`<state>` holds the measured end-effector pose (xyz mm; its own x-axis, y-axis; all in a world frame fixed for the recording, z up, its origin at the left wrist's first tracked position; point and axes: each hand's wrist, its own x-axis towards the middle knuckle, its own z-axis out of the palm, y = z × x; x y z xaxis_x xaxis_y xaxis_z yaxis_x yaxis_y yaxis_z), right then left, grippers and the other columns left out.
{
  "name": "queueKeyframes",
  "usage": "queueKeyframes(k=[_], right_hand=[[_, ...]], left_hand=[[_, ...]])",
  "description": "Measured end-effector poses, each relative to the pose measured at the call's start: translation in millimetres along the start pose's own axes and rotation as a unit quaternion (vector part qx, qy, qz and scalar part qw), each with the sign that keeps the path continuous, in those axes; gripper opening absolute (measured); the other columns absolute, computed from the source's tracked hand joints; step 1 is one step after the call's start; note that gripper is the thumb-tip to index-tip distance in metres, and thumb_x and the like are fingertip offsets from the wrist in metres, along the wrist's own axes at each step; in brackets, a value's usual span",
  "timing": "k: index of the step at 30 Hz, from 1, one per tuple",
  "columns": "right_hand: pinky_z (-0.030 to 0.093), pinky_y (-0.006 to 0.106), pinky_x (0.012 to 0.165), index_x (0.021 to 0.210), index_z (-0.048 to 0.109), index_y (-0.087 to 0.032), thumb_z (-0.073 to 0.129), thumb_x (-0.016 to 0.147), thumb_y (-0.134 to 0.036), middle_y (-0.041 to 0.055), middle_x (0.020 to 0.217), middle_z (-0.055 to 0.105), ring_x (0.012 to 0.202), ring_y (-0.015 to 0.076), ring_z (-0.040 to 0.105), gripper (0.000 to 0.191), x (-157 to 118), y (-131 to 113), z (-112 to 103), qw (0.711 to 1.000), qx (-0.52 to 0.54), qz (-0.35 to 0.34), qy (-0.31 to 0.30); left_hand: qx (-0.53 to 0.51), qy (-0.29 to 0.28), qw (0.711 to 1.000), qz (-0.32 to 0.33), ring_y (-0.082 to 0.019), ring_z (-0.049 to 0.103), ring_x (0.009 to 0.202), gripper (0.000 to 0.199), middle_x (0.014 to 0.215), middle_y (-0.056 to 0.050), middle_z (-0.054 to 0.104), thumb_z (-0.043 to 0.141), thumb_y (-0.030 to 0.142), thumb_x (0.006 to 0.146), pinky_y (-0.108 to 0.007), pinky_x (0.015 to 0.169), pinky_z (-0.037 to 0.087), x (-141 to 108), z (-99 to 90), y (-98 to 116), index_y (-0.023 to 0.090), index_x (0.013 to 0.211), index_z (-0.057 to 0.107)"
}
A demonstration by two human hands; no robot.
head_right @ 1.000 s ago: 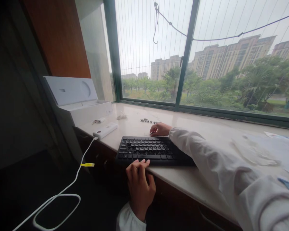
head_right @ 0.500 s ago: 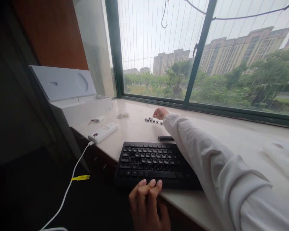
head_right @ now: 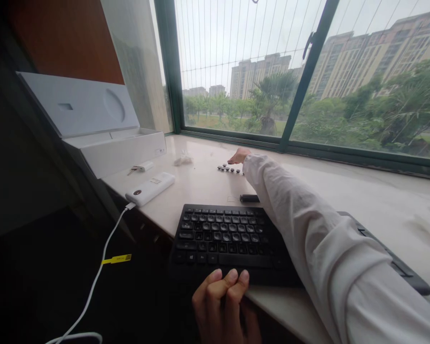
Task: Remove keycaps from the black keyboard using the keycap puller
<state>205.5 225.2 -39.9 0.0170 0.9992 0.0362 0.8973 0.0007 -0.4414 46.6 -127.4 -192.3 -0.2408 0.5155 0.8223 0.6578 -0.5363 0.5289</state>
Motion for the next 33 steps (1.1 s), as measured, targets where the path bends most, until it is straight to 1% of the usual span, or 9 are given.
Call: queueKeyframes(k=[3, 7, 13, 15, 17, 21, 25, 28, 33], right_hand=[[0.051, 0.033, 0.082, 0.103, 0.074, -0.006, 0.071, 0.077, -0.043, 0.0167, 0.1, 0.073, 0.091, 0.0215, 0.065, 0.046, -24.6, -6.6, -16.8, 0.999, 0.04, -0.006, 0.014], [0.051, 0.031, 0.079, 0.105, 0.074, -0.013, 0.07, 0.076, -0.047, 0.0118, 0.101, 0.073, 0.088, 0.0169, 0.063, 0.045, -89.1, -25.8, -32.2, 0.989, 0.118, -0.087, 0.003], [0.048, 0.032, 0.073, 0.096, 0.074, -0.015, 0.073, 0.071, -0.049, 0.0071, 0.09, 0.073, 0.077, 0.0153, 0.061, 0.043, -212.7, -57.7, -29.5, 0.947, 0.246, -0.195, -0.06], [0.047, 0.031, 0.074, 0.094, 0.074, -0.015, 0.073, 0.072, -0.048, 0.0062, 0.09, 0.073, 0.079, 0.0151, 0.061, 0.039, -243.6, -63.6, -26.6, 0.936, 0.272, -0.206, -0.089], [0.047, 0.03, 0.073, 0.092, 0.074, -0.015, 0.073, 0.073, -0.047, 0.0056, 0.088, 0.073, 0.079, 0.0151, 0.061, 0.037, -265.1, -65.8, -23.6, 0.931, 0.284, -0.199, -0.115], [0.047, 0.03, 0.074, 0.094, 0.075, -0.016, 0.075, 0.072, -0.047, 0.0052, 0.087, 0.073, 0.079, 0.0151, 0.062, 0.038, -284.0, -64.5, -17.0, 0.916, 0.308, -0.197, -0.165], [0.048, 0.029, 0.07, 0.098, 0.075, -0.015, 0.075, 0.072, -0.048, 0.0061, 0.086, 0.073, 0.078, 0.0161, 0.063, 0.042, -290.9, -65.9, -11.8, 0.903, 0.304, -0.215, -0.216], [0.048, 0.03, 0.073, 0.101, 0.075, -0.015, 0.072, 0.076, -0.048, 0.0069, 0.09, 0.074, 0.082, 0.0184, 0.064, 0.042, -294.1, -67.9, -9.4, 0.887, 0.301, -0.248, -0.249], [0.05, 0.032, 0.077, 0.098, 0.075, -0.016, 0.072, 0.075, -0.049, 0.0064, 0.091, 0.074, 0.087, 0.0206, 0.066, 0.041, -291.6, -65.6, -4.1, 0.883, 0.31, -0.252, -0.247]], left_hand=[[-0.002, -0.033, 0.999, 0.008, -0.02, 0.055, 0.102, 0.035, 0.095, -0.004, 0.064, 0.046, 0.009, 0.082, -0.033, 0.093, 0.04, 2.2, -4.4, -2.0, 0.025, 0.105, 0.068], [-0.006, -0.067, 0.998, 0.021, -0.021, 0.053, 0.108, 0.038, 0.102, -0.004, 0.064, 0.046, 0.008, 0.081, -0.033, 0.095, 0.041, 5.9, -11.6, -3.4, 0.024, 0.11, 0.066], [-0.03, -0.154, 0.988, 0.013, -0.022, 0.053, 0.109, 0.042, 0.111, -0.005, 0.062, 0.049, 0.007, 0.08, -0.036, 0.094, 0.047, 27.4, -36.8, 5.3, 0.025, 0.116, 0.062], [-0.052, -0.181, 0.982, 0.009, -0.021, 0.055, 0.105, 0.041, 0.108, -0.005, 0.062, 0.049, 0.007, 0.082, -0.035, 0.091, 0.049, 39.1, -47.5, 7.7, 0.026, 0.116, 0.062], [-0.063, -0.173, 0.983, -0.001, -0.019, 0.058, 0.1, 0.037, 0.104, -0.004, 0.064, 0.047, 0.009, 0.086, -0.034, 0.088, 0.049, 50.9, -56.4, 7.5, 0.027, 0.116, 0.06], [-0.064, -0.12, 0.99, -0.039, -0.016, 0.062, 0.088, 0.027, 0.102, -0.001, 0.066, 0.051, 0.022, 0.094, -0.031, 0.083, 0.05, 72.2, -66.7, 1.6, 0.027, 0.119, 0.058], [-0.055, -0.123, 0.988, -0.074, -0.012, 0.062, 0.072, 0.037, 0.105, -0.001, 0.068, 0.059, 0.038, 0.092, -0.027, 0.074, 0.05, 86.9, -70.1, -2.3, 0.028, 0.127, 0.056], [-0.07, -0.118, 0.988, -0.067, -0.01, 0.061, 0.066, 0.035, 0.104, 0.0, 0.07, 0.061, 0.039, 0.091, -0.023, 0.068, 0.05, 91.1, -70.8, -3.1, 0.029, 0.124, 0.06], [-0.086, -0.113, 0.988, -0.053, -0.008, 0.061, 0.061, 0.023, 0.102, 0.002, 0.073, 0.062, 0.038, 0.09, -0.02, 0.061, 0.048, 92.9, -69.6, -6.0, 0.029, 0.11, 0.068]])
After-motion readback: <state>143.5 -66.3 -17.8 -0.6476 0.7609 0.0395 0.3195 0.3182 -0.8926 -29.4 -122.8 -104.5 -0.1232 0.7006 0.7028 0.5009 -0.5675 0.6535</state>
